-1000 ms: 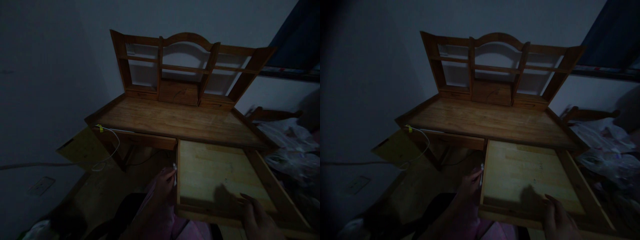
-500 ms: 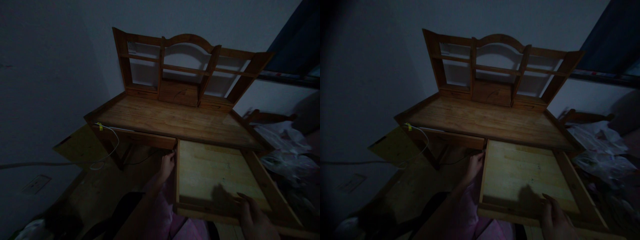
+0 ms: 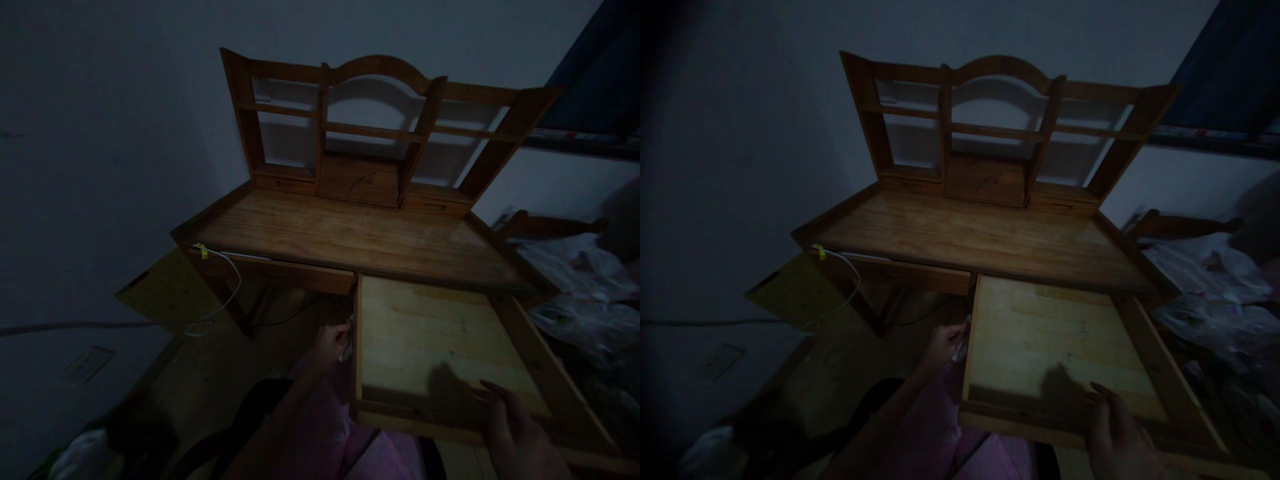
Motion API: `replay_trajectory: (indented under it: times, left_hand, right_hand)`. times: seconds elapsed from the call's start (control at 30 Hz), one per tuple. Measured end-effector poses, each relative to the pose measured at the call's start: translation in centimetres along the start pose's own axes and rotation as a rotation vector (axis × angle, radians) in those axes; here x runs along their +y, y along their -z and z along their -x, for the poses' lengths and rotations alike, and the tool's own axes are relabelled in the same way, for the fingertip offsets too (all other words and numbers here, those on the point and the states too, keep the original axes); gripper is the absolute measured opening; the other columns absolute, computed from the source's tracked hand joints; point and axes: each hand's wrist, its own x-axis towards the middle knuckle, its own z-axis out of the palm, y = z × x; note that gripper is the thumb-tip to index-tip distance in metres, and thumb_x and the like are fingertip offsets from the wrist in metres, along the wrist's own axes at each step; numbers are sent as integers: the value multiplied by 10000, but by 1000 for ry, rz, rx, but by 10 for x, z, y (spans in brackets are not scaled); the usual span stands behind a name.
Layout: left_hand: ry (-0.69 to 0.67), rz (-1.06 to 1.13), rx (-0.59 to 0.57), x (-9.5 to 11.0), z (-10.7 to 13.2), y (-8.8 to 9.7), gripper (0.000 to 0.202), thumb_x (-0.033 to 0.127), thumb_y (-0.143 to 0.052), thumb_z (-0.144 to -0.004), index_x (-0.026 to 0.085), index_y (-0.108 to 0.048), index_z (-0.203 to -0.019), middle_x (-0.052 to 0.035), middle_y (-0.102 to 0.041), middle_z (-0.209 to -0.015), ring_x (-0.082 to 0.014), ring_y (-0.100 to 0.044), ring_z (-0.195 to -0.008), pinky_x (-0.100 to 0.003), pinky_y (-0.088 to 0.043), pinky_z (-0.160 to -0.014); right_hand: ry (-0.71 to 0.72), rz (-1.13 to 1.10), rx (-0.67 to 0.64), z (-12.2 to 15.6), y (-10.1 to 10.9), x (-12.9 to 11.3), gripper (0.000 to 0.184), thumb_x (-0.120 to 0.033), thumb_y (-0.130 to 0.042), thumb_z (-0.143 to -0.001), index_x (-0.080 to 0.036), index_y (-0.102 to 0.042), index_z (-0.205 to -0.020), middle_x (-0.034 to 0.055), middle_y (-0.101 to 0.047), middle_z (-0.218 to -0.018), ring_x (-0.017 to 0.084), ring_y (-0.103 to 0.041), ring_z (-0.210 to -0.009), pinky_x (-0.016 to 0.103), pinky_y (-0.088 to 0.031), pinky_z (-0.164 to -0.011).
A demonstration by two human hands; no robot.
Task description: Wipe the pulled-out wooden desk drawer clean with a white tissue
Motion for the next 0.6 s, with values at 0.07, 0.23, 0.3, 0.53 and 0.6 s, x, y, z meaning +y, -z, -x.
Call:
replay_trajectory:
  times: [0.07, 0.23, 0.3, 0.53, 0.6]
  left_hand:
    - [2, 2, -20, -1, 6, 3, 309, 273, -517, -864, 214, -793, -990, -20, -795, -895, -227, -711, -804, -259, -501, -699]
    - [-13, 18, -35, 1, 18, 7, 251, 287, -575, -846, 248, -803, -944, -13, -793, -971, -221, -713, -882, -267, -507, -813]
    - [-14, 25, -27, 1, 22, 8, 238, 285, -593, -836, 248, -805, -939, -22, -793, -978, -229, -716, -895, -291, -508, -852]
    - [32, 74, 34, -13, 26, 23, 279, 268, -577, -837, 221, -777, -1026, -73, -766, -1073, -259, -732, -951, -363, -553, -837]
    - [46, 80, 71, -18, 24, 30, 317, 308, -565, -857, 213, -749, -1096, -78, -744, -1136, -264, -720, -1002, -392, -548, -877]
  right_hand:
    - [-42, -11, -14, 1, 0, -1, 410, -403, -405, -876, -256, -706, -1112, 108, -716, -748, 302, -651, -622, 388, -465, -559]
    - [-88, -46, -69, 2, 1, -3, 413, -383, -406, -861, -259, -708, -1114, 109, -735, -830, 292, -663, -679, 363, -468, -582]
    - [-58, -75, -57, 2, 2, -4, 414, -369, -398, -859, -248, -714, -1098, 113, -739, -858, 290, -668, -706, 358, -469, -589]
    - [-80, -2, -52, 1, 0, -1, 431, -457, -398, -895, -265, -707, -1125, 101, -729, -810, 271, -651, -628, 326, -427, -511]
    - [-90, 41, -71, 2, -3, 3, 458, -482, -361, -921, -273, -693, -1160, 109, -724, -837, 294, -662, -671, 335, -426, -517]
